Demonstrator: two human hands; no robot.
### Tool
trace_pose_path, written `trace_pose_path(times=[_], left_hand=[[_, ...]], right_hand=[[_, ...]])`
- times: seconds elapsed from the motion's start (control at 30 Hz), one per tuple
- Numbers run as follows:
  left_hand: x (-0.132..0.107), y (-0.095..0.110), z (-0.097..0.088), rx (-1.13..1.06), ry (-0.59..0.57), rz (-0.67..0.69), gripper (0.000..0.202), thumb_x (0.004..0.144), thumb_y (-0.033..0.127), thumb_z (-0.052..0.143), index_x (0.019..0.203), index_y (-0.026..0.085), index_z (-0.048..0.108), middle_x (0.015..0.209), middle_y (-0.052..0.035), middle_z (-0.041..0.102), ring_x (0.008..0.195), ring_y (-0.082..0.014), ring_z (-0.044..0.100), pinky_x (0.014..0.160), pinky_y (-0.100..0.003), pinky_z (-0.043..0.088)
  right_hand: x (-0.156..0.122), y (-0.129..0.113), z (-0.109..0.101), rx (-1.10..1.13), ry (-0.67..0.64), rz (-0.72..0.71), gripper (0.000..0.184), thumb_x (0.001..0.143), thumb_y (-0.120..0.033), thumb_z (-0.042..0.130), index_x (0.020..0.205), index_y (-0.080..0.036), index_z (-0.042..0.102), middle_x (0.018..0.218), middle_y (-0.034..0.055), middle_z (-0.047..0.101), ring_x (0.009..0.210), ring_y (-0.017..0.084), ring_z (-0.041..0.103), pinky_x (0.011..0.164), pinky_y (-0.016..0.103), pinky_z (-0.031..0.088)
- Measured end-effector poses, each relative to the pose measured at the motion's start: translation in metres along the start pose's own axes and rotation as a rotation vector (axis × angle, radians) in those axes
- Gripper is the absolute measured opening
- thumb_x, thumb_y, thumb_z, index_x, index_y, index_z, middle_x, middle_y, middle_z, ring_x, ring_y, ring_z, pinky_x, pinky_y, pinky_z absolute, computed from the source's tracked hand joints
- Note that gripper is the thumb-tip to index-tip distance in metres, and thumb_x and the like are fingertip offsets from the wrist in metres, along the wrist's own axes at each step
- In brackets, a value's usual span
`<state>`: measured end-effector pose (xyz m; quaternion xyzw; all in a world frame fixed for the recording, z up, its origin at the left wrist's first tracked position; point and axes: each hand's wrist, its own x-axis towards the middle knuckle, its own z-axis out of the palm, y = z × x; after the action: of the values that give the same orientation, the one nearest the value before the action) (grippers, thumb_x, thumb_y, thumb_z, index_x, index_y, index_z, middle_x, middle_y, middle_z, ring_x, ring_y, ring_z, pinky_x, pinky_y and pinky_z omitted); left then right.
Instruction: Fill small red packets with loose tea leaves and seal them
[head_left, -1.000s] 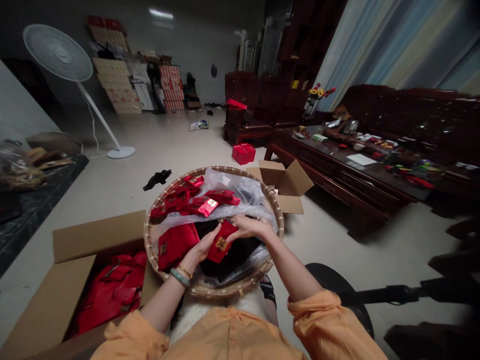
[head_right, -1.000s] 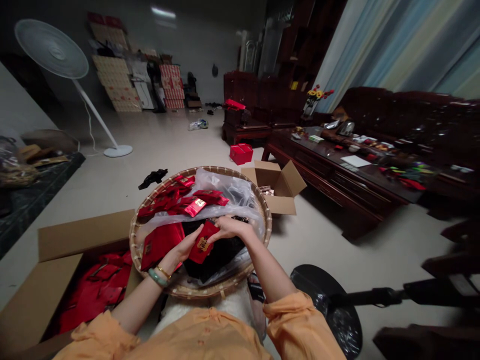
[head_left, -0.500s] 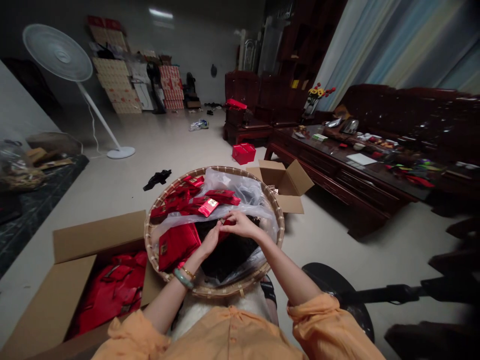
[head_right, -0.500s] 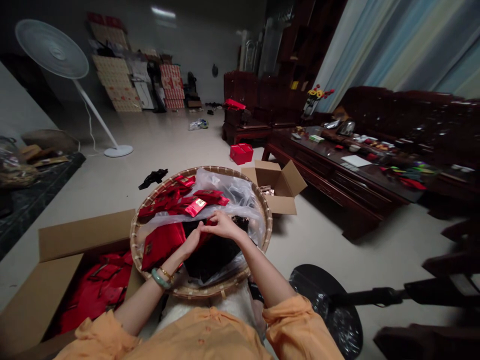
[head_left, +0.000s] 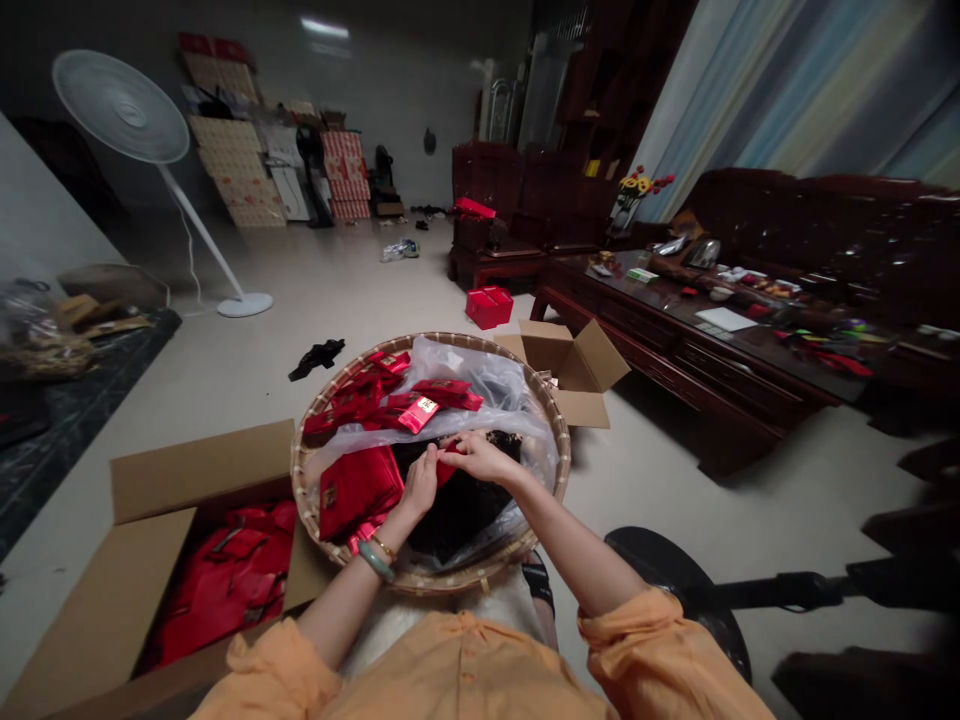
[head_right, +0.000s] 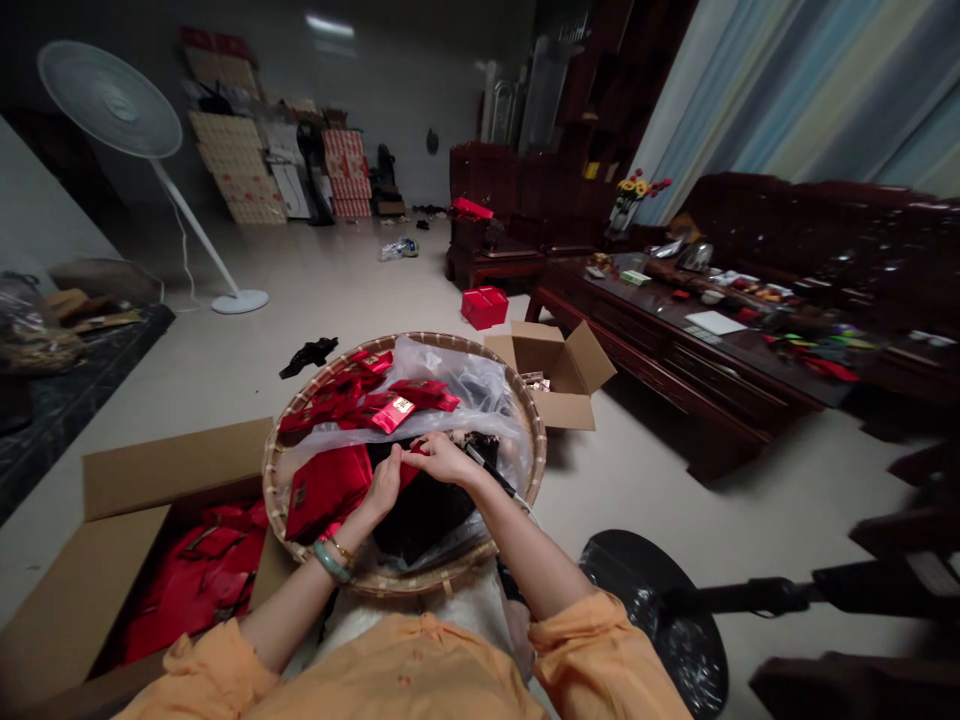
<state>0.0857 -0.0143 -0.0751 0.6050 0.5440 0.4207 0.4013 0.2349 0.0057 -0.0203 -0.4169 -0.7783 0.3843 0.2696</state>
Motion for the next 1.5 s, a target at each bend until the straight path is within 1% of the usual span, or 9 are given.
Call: trace_pose_path(times=[0.13, 0.3, 0.5, 0.8, 0.93, 1.03, 1.13, 1.37, 1.5], left_hand=[[-0.005, -0.001, -0.001, 0.022, -0.016, 0.065, 0.064, 0.089, 0.054, 0.019, 0.097, 0.013, 0.067, 0.098, -0.0119, 0.069, 0.097, -0.0255, 0.061, 0.087, -0.038, 0.044], [-0.006, -0.005, 0.0, 0.017, -0.055, 0.141, 0.053, 0.077, 0.054, 0.053, 0.114, 0.016, 0.059, 0.107, -0.0106, 0.066, 0.098, -0.0261, 0.061, 0.087, -0.037, 0.043], [0.005, -0.014, 0.005, -0.419, -0.022, -0.003, 0.067, 0.072, 0.065, 0.052, 0.111, 0.011, 0.058, 0.109, -0.0145, 0.065, 0.104, -0.0282, 0.059, 0.087, -0.037, 0.044], [-0.004, 0.004, 0.007, -0.68, -0.127, -0.215, 0.078, 0.058, 0.076, 0.055, 0.099, 0.009, 0.059, 0.078, -0.0111, 0.07, 0.073, -0.0248, 0.066, 0.064, -0.033, 0.05], [-0.007, 0.011, 0.005, -0.709, -0.203, -0.251, 0.079, 0.058, 0.078, 0.053, 0.096, 0.009, 0.059, 0.07, -0.0097, 0.069, 0.065, -0.0227, 0.066, 0.057, -0.03, 0.049], [-0.011, 0.014, 0.005, -0.704, -0.236, -0.278, 0.075, 0.058, 0.077, 0.054, 0.092, 0.01, 0.058, 0.064, -0.0077, 0.067, 0.052, -0.0186, 0.063, 0.05, -0.027, 0.047], [-0.012, 0.017, 0.004, -0.714, -0.282, -0.298, 0.065, 0.062, 0.07, 0.058, 0.091, 0.012, 0.054, 0.063, -0.0059, 0.066, 0.047, -0.0169, 0.061, 0.047, -0.026, 0.046], [-0.008, 0.027, 0.001, -0.733, -0.386, -0.329, 0.054, 0.073, 0.062, 0.053, 0.084, 0.01, 0.058, 0.068, -0.0105, 0.069, 0.049, -0.0172, 0.063, 0.045, -0.024, 0.045], [-0.008, 0.026, 0.004, -0.704, -0.403, -0.342, 0.059, 0.074, 0.065, 0.049, 0.089, 0.009, 0.06, 0.071, -0.0115, 0.069, 0.05, -0.0189, 0.063, 0.047, -0.027, 0.046]], right_hand=[[0.0, 0.006, 0.007, 0.08, 0.055, 0.026, 0.044, 0.08, -0.048, 0.055, 0.052, -0.014, 0.06, 0.091, 0.0063, 0.066, 0.082, 0.016, 0.057, 0.073, 0.025, 0.042], [0.006, 0.006, 0.003, 0.049, 0.113, 0.084, 0.048, 0.086, -0.048, 0.046, 0.058, -0.015, 0.067, 0.077, 0.0053, 0.065, 0.077, 0.017, 0.057, 0.075, 0.028, 0.042], [0.003, -0.012, -0.028, -0.296, 0.315, -0.009, 0.044, 0.086, -0.052, 0.045, 0.074, -0.019, 0.072, 0.091, 0.0076, 0.059, 0.098, 0.021, 0.047, 0.091, 0.035, 0.033], [-0.003, -0.025, -0.037, -0.494, 0.111, -0.15, 0.049, 0.092, -0.049, 0.031, 0.089, -0.02, 0.071, 0.106, 0.0095, 0.056, 0.115, 0.023, 0.037, 0.101, 0.039, 0.026], [0.004, -0.017, -0.025, -0.408, 0.049, -0.093, 0.056, 0.092, -0.051, 0.029, 0.076, -0.017, 0.069, 0.095, 0.0095, 0.062, 0.115, 0.024, 0.041, 0.097, 0.037, 0.03], [0.009, -0.008, -0.022, -0.288, -0.017, -0.072, 0.057, 0.09, -0.053, 0.032, 0.06, -0.015, 0.062, 0.071, 0.0058, 0.06, 0.085, 0.02, 0.053, 0.077, 0.03, 0.04], [0.01, -0.005, -0.025, -0.179, -0.065, -0.06, 0.055, 0.087, -0.053, 0.039, 0.05, -0.015, 0.053, 0.055, 0.0001, 0.05, 0.054, 0.011, 0.043, 0.054, 0.023, 0.034], [0.007, 0.0, -0.021, 0.038, 0.161, 0.011, 0.027, 0.073, -0.042, 0.063, 0.076, -0.015, 0.061, 0.06, -0.0033, 0.053, 0.055, 0.009, 0.044, 0.051, 0.02, 0.032], [0.01, 0.01, -0.016, 0.252, 0.122, 0.111, 0.029, 0.067, -0.04, 0.068, 0.08, -0.015, 0.065, 0.058, -0.0021, 0.056, 0.052, 0.01, 0.048, 0.05, 0.021, 0.035]])
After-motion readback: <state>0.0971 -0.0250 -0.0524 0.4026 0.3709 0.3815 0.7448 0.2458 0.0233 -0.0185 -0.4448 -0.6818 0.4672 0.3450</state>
